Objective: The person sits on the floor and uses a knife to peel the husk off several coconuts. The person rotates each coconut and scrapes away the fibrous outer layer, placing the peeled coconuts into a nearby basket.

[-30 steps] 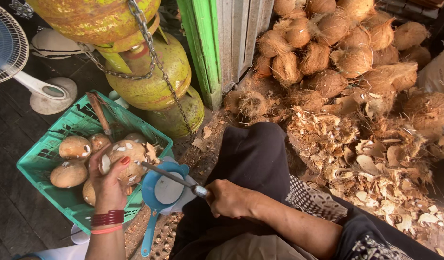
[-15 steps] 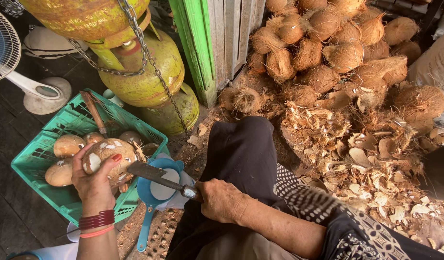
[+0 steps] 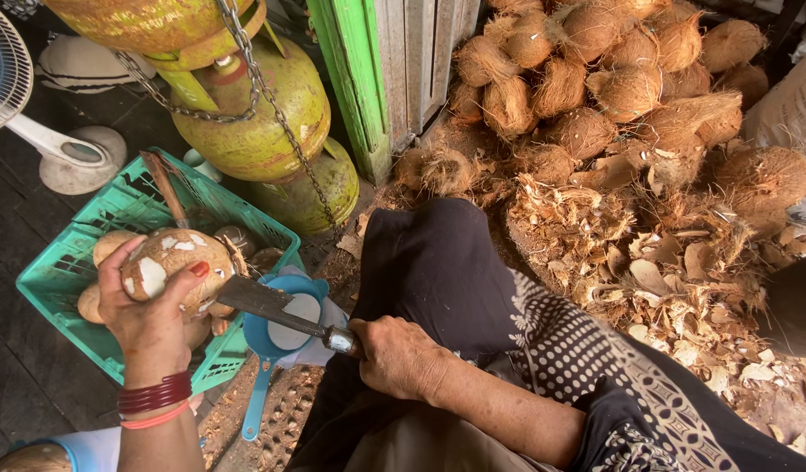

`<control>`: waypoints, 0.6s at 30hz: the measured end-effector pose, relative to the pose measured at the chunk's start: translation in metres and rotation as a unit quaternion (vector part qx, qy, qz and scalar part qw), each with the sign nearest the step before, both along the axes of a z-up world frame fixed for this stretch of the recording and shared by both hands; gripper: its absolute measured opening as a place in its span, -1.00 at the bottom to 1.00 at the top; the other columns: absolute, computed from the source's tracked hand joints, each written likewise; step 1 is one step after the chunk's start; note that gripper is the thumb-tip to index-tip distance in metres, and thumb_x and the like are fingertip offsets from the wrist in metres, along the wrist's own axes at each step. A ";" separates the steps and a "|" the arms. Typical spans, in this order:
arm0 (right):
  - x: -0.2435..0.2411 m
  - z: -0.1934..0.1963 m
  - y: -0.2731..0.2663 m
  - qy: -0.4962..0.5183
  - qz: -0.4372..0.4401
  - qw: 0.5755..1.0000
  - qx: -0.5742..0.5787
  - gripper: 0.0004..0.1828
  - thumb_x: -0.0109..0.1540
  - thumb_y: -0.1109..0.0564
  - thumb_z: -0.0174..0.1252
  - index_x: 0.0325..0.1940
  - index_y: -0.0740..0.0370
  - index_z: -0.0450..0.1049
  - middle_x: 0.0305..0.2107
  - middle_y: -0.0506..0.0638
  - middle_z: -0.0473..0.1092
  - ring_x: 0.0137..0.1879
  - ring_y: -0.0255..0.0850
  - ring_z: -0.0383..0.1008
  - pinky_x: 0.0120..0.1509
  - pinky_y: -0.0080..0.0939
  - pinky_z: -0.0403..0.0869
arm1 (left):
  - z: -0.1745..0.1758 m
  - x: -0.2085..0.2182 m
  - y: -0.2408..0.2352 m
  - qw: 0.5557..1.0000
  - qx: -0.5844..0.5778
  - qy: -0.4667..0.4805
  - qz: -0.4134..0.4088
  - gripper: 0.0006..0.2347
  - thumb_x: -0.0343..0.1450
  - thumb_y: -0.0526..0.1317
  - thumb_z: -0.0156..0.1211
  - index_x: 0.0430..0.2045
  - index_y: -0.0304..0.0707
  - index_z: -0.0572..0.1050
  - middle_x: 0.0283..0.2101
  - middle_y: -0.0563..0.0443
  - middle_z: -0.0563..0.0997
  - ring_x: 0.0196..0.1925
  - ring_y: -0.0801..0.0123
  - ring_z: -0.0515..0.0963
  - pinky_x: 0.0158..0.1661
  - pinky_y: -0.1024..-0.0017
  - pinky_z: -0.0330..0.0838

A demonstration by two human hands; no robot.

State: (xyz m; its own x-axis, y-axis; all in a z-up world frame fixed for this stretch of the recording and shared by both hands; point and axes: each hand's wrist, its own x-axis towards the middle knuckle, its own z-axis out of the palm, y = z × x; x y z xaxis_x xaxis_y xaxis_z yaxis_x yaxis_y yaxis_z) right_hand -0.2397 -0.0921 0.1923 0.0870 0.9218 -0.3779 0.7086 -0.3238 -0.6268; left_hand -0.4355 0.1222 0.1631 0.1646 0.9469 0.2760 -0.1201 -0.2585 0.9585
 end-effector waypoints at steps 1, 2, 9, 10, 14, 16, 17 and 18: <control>0.001 -0.001 -0.001 0.002 0.003 1.000 0.010 -0.75 0.25 0.22 0.06 0.01 0.28 0.45 -0.45 0.20 0.52 -0.21 0.06 0.61 -0.02 0.04 0.54 | 0.000 0.000 -0.001 1.000 0.005 0.000 -0.002 -0.42 0.25 -0.52 0.43 0.17 -0.27 0.37 0.13 -0.04 0.56 0.13 0.31 0.62 0.14 0.38 0.60; 0.000 -0.003 -0.003 0.004 0.004 1.000 0.010 -0.76 0.23 0.24 0.07 -0.02 0.27 0.46 -0.46 0.19 0.52 -0.22 0.06 0.60 -0.02 0.04 0.54 | 0.000 -0.001 -0.002 1.000 0.009 0.001 -0.002 -0.42 0.25 -0.52 0.43 0.19 -0.28 0.36 0.14 -0.05 0.56 0.14 0.31 0.61 0.15 0.38 0.60; 0.003 -0.006 -0.010 0.017 -0.005 1.000 0.025 -0.81 0.21 0.25 0.08 -0.10 0.26 0.46 -0.48 0.18 0.51 -0.21 0.07 0.59 -0.03 0.06 0.53 | 0.002 0.000 -0.009 1.000 -0.011 -0.003 -0.004 -0.42 0.25 -0.52 0.43 0.17 -0.26 0.35 0.10 -0.08 0.58 0.10 0.31 0.63 0.11 0.38 0.61; 0.004 -0.006 -0.011 0.017 -0.007 0.999 0.032 -0.82 0.20 0.25 0.08 -0.11 0.26 0.47 -0.47 0.18 0.51 -0.21 0.08 0.58 -0.04 0.06 0.52 | 0.003 0.000 -0.010 1.000 -0.010 -0.001 -0.003 -0.42 0.25 -0.52 0.43 0.17 -0.27 0.36 0.10 -0.07 0.58 0.10 0.32 0.63 0.11 0.38 0.62; 0.004 -0.007 -0.015 0.026 -0.010 0.999 0.037 -0.79 0.17 0.29 0.08 -0.12 0.25 0.47 -0.46 0.18 0.51 -0.20 0.08 0.58 -0.03 0.06 0.52 | 0.004 0.002 -0.012 1.000 0.009 0.006 -0.005 -0.41 0.25 -0.52 0.46 0.19 -0.28 0.35 0.12 -0.07 0.57 0.13 0.32 0.62 0.14 0.37 0.61; 0.005 -0.008 -0.017 0.027 -0.007 0.999 0.038 -0.78 0.16 0.29 0.07 -0.12 0.25 0.46 -0.46 0.18 0.52 -0.20 0.07 0.59 -0.01 0.04 0.53 | 0.003 0.002 -0.013 1.000 0.012 0.013 0.000 -0.41 0.26 -0.52 0.46 0.19 -0.29 0.35 0.13 -0.07 0.57 0.13 0.31 0.62 0.14 0.36 0.61; 0.005 -0.008 -0.018 0.027 -0.007 0.999 0.039 -0.78 0.15 0.30 0.08 -0.12 0.25 0.47 -0.46 0.18 0.52 -0.20 0.07 0.59 0.00 0.04 0.52 | 0.003 0.002 -0.014 1.000 0.013 0.017 0.003 -0.41 0.26 -0.52 0.47 0.19 -0.30 0.36 0.13 -0.07 0.57 0.13 0.31 0.62 0.14 0.36 0.61; 0.006 -0.009 -0.019 0.026 -0.006 0.999 0.040 -0.78 0.15 0.30 0.09 -0.12 0.25 0.47 -0.46 0.17 0.52 -0.19 0.06 0.59 0.01 0.04 0.52 | 0.003 0.002 -0.015 1.000 0.007 0.009 -0.001 -0.41 0.26 -0.52 0.46 0.18 -0.30 0.35 0.12 -0.07 0.57 0.12 0.31 0.63 0.14 0.37 0.61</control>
